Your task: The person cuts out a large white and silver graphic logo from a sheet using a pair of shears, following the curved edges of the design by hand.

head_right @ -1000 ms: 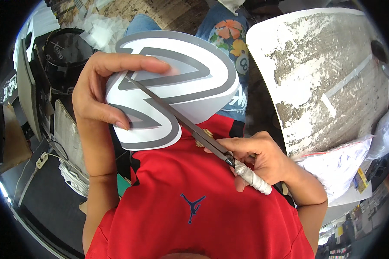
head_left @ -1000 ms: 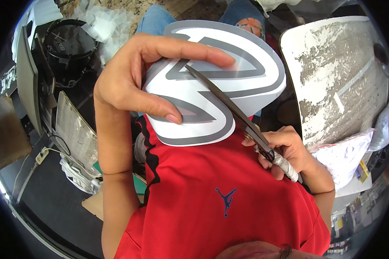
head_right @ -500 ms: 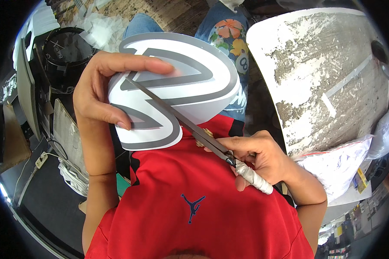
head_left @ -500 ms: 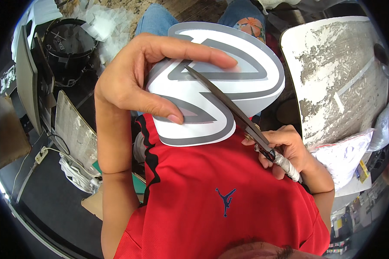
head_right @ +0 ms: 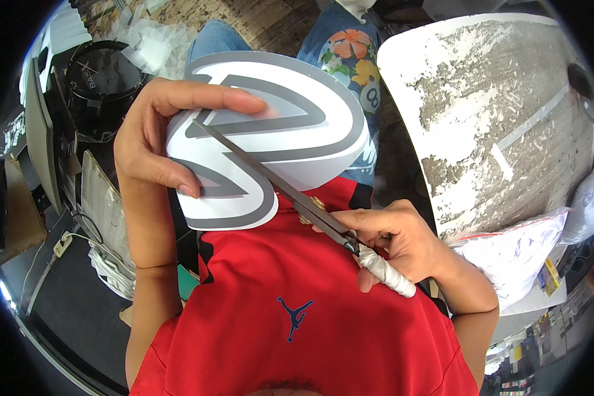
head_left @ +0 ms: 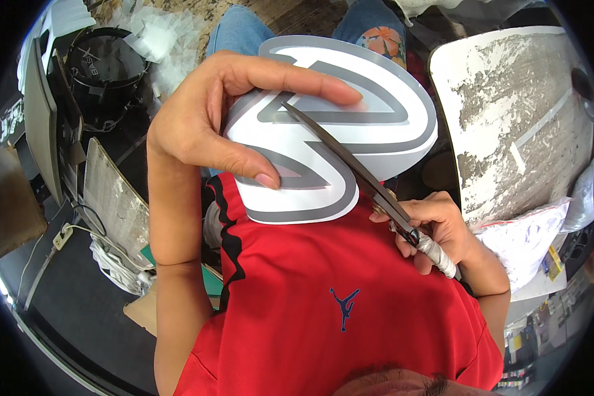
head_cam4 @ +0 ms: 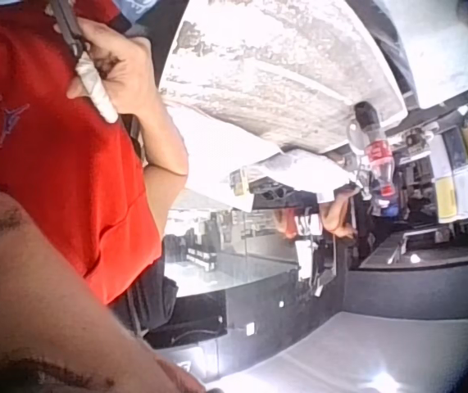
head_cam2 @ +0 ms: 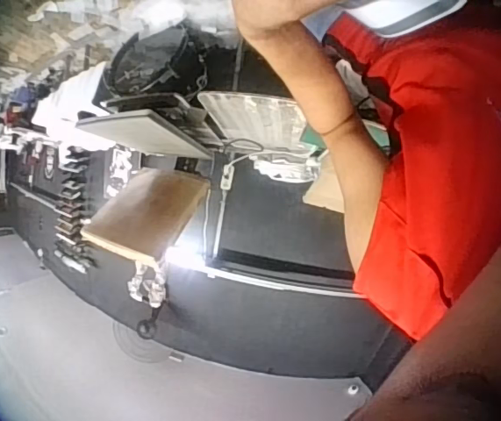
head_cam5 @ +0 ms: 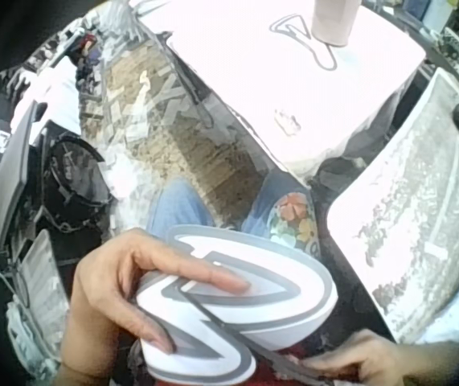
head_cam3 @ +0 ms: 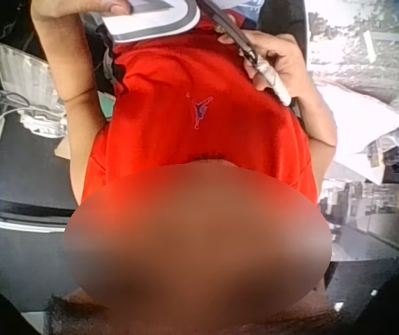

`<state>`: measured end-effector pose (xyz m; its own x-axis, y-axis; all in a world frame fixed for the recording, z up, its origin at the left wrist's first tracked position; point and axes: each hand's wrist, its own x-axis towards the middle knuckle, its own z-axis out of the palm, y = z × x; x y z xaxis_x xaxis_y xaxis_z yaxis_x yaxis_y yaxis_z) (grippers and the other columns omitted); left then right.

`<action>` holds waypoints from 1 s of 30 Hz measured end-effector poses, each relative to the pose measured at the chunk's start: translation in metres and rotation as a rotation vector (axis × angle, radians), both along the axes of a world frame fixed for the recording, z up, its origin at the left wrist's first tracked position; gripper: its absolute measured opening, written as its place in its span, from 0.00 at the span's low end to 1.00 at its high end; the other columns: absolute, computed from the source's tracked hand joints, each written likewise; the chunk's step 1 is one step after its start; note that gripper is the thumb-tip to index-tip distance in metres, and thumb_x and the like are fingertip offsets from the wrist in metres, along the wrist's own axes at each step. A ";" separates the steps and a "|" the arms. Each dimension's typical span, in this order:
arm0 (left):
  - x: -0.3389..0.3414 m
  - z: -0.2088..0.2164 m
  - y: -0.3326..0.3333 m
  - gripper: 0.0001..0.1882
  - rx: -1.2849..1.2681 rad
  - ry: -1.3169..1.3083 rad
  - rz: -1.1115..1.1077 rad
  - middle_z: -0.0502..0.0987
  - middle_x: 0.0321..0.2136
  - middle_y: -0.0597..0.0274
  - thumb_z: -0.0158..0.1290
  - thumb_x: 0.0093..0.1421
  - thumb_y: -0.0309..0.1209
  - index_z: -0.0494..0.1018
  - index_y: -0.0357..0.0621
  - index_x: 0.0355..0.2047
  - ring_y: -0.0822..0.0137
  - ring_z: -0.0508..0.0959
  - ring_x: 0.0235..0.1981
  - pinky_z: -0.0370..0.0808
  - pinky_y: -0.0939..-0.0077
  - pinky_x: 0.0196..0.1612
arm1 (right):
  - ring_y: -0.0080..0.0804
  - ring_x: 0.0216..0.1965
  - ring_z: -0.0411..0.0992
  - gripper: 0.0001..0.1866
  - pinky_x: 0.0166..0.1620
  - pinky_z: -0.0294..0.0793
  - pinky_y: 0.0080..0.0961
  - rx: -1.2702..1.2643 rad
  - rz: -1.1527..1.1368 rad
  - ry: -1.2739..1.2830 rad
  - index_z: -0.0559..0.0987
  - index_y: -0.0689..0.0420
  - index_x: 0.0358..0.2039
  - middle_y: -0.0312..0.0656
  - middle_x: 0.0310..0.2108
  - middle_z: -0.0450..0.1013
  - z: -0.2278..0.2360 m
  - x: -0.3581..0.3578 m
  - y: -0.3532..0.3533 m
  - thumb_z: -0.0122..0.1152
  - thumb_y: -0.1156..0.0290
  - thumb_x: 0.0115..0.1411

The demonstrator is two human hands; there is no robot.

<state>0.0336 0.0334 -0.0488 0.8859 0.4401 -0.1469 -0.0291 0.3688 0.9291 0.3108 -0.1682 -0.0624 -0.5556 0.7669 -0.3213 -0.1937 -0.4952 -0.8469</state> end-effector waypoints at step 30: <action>0.003 -0.002 0.002 0.43 0.004 -0.023 -0.079 0.78 0.48 0.39 0.72 0.31 0.29 0.74 0.24 0.51 0.53 0.79 0.51 0.70 0.68 0.59 | 0.16 0.15 0.51 0.49 0.21 0.50 0.22 0.009 0.007 -0.030 0.74 0.67 0.57 0.33 0.12 0.57 -0.001 0.001 -0.001 0.78 0.45 0.41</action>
<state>0.0371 0.0358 -0.0511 0.9209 0.3694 -0.1247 -0.0213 0.3669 0.9300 0.3120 -0.1689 -0.0634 -0.5513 0.7660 -0.3307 -0.1651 -0.4886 -0.8567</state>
